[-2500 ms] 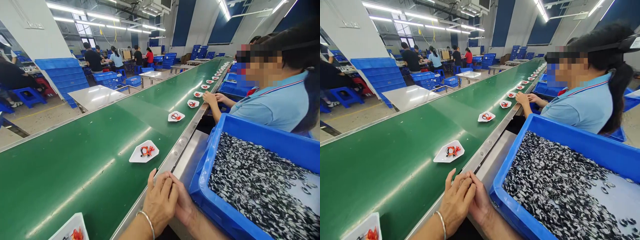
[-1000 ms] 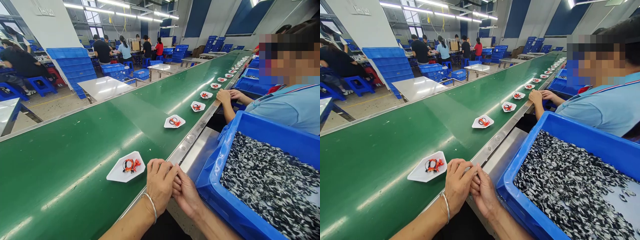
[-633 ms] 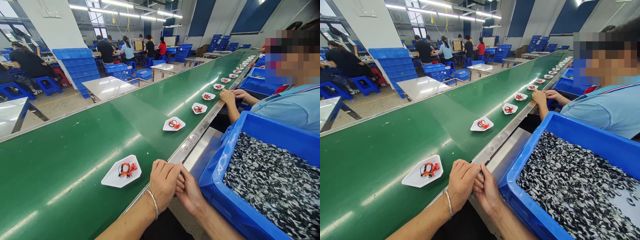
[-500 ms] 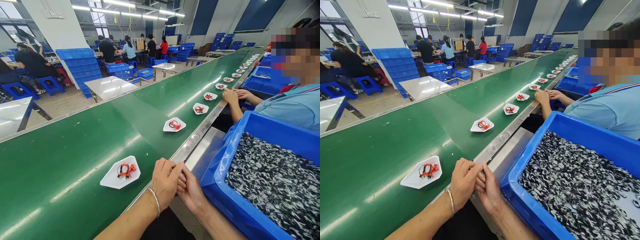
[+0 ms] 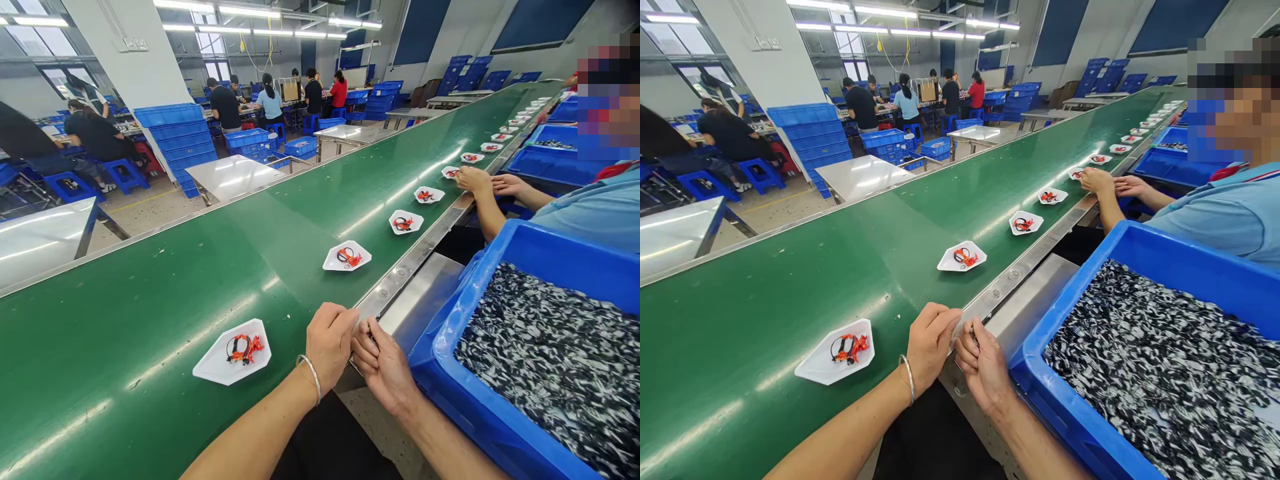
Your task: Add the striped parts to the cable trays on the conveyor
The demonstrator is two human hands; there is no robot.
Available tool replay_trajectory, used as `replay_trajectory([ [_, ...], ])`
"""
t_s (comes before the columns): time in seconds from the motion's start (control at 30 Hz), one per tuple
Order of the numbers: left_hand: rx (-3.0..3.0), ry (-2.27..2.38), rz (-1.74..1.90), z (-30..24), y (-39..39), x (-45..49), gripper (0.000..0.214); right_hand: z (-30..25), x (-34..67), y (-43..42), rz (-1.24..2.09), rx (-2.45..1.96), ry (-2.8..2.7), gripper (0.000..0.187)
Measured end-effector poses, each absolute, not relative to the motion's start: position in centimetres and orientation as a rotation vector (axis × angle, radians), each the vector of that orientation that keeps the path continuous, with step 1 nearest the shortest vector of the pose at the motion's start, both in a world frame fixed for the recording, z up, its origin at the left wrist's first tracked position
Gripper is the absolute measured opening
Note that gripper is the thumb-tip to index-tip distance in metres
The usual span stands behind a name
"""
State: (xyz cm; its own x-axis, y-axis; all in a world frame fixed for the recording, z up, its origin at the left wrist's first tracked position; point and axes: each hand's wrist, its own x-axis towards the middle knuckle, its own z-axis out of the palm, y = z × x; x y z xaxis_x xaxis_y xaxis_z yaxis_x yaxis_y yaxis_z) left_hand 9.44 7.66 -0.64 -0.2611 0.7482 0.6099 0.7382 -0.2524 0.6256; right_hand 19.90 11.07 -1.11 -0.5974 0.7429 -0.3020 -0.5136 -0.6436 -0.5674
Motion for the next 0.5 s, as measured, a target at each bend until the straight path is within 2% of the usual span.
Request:
replay_trajectory([
  [0.33, 1.761, 1.97, 1.642, 1.0, 7.9, 8.7, 0.026, -1.2, 20.0, 11.2, 2.288, -0.591, -0.455, 0.033],
  [0.5, 1.697, 2.336, 1.258, 2.3, 10.4, 5.8, 0.026, -1.8, 20.0, 11.6, 2.288, -0.552, -0.487, 0.037],
])
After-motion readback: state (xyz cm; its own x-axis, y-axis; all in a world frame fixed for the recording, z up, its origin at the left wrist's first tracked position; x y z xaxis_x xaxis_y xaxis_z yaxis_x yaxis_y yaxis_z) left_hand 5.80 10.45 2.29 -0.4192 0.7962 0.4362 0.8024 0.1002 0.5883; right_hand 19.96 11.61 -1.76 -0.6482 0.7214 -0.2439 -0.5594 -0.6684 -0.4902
